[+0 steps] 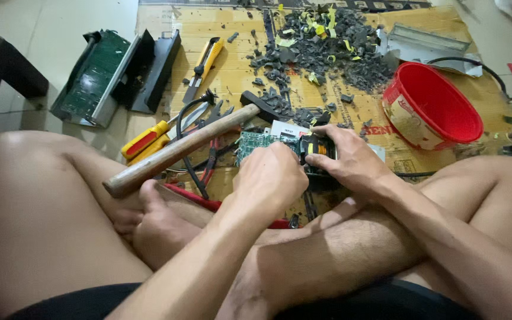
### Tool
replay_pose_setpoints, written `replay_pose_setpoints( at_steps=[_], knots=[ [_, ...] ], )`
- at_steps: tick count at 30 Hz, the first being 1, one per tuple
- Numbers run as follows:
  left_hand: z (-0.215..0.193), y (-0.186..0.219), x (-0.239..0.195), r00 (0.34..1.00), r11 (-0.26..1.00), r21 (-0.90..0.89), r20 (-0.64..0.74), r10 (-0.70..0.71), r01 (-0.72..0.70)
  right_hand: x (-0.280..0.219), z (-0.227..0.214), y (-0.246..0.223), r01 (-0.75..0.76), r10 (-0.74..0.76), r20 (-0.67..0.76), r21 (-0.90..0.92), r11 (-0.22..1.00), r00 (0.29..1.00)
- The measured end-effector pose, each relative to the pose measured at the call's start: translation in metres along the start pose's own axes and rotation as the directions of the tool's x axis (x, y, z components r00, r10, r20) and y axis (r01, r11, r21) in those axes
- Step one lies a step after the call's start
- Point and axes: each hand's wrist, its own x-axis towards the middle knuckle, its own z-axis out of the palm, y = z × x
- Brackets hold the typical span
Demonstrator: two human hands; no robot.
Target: The person sits on the floor and uses a hammer and a screwdriver to forcefully dismantle a white electronic device. They repeatedly strike the device to break its casing and pry out internal components, scattering debris across the floor.
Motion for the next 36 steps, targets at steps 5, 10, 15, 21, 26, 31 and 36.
replay_pose_setpoints(
  at_steps=[5, 10, 15, 21, 26, 31, 36],
  knots=[
    [-0.016, 0.007, -0.010, 0.999, 0.999, 0.025, -0.012, -0.038, 0.038, -0.005, 0.000, 0.001, -0.028, 0.028, 0.005, -0.006, 1.000, 1.000],
    [-0.010, 0.009, 0.001, 0.998, 0.997, 0.048, 0.022, -0.059, 0.057, -0.003, 0.003, 0.002, -0.028, 0.028, 0.007, -0.020, 0.999, 1.000],
    [0.001, 0.007, 0.009, 0.999, 0.998, 0.052, 0.039, -0.023, 0.021, -0.001, 0.001, 0.000, -0.040, 0.040, 0.020, -0.010, 0.999, 0.999],
    [-0.025, 0.015, 0.001, 0.999, 0.989, 0.139, -0.001, -0.044, 0.044, -0.002, 0.003, 0.004, 0.008, -0.009, -0.026, -0.039, 0.999, 1.000],
    [-0.026, 0.029, 0.015, 0.999, 0.977, 0.214, -0.024, -0.021, 0.026, 0.005, 0.017, 0.020, 0.070, -0.072, -0.112, -0.024, 0.997, 0.991],
    [-0.025, 0.044, 0.030, 1.000, 0.929, 0.370, 0.003, 0.001, -0.002, 0.005, 0.017, 0.024, 0.061, -0.061, -0.103, -0.009, 0.998, 0.993],
    [-0.027, 0.051, 0.051, 0.999, 0.804, 0.593, 0.028, 0.024, -0.036, 0.012, 0.025, 0.038, 0.131, -0.129, -0.141, -0.002, 0.991, 0.982]
  ],
)
